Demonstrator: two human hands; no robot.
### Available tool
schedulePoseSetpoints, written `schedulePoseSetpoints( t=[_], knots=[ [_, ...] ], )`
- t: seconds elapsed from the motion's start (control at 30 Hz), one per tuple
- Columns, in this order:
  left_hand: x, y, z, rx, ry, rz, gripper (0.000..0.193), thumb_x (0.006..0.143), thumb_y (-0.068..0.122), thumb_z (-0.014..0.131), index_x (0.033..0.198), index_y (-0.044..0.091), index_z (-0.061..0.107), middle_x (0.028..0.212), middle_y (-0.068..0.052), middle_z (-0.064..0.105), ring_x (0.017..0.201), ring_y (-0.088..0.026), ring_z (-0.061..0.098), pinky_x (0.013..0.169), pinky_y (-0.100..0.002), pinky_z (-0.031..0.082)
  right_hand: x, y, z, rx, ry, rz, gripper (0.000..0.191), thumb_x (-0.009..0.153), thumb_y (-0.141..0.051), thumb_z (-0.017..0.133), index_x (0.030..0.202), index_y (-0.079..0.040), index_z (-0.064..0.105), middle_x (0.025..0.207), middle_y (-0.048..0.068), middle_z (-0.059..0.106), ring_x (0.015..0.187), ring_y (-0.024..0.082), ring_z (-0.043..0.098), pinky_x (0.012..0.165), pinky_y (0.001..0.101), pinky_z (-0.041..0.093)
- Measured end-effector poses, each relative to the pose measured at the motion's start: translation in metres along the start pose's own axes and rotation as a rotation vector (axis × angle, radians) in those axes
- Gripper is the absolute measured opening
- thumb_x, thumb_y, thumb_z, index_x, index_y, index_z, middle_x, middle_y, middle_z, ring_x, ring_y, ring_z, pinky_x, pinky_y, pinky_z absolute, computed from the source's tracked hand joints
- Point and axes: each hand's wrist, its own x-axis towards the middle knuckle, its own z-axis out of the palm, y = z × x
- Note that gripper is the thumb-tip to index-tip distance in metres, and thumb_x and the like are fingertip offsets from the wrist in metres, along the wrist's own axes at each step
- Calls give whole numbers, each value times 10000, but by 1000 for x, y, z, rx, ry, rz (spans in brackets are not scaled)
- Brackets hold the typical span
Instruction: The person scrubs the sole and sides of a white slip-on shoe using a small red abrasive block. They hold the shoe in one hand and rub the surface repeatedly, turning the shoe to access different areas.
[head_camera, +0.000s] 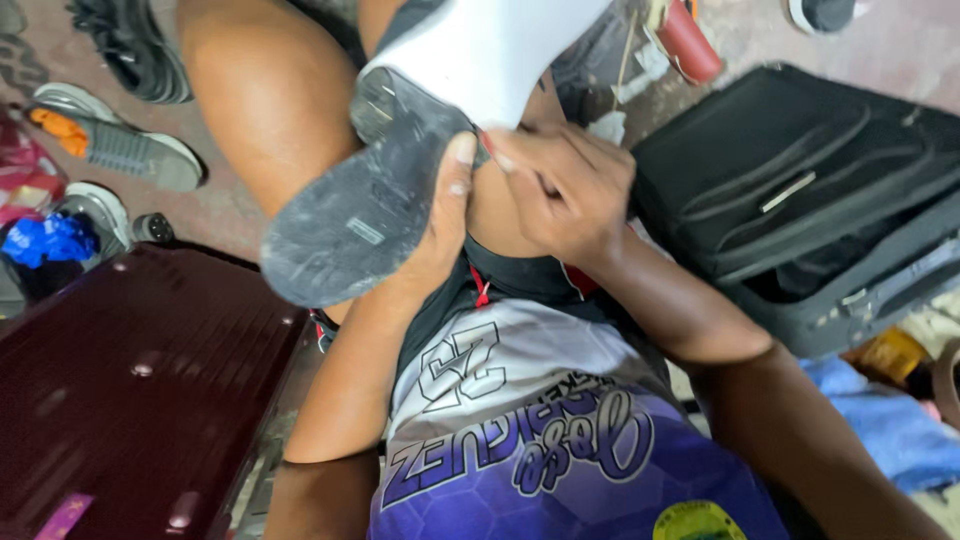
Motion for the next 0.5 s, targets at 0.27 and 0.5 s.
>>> schedulePoseSetpoints(
  t=[0.27, 0.5],
  knots=[
    [-16, -13, 12, -85, 3, -214, 189, 1092, 183, 641, 1078, 8, 710, 900, -70, 726, 799, -200, 700, 735, -356, 551, -26, 14, -6, 741, 80, 621, 187, 1148, -76, 627, 1316, -24, 564, 907, 13, 676, 714, 46, 602, 657, 199, 500],
    [-20, -28, 27, -311, -317, -436, 468, 1106, 310, 475, 1425, -28, 516, 1456, -127, 545, 1346, -174, 488, 1132, -318, 358, -28, 29, -15, 781, -9, 560, 185, 1073, -106, 636, 1240, -29, 620, 1112, 45, 651, 947, 68, 636, 818, 253, 556]
  ],
)
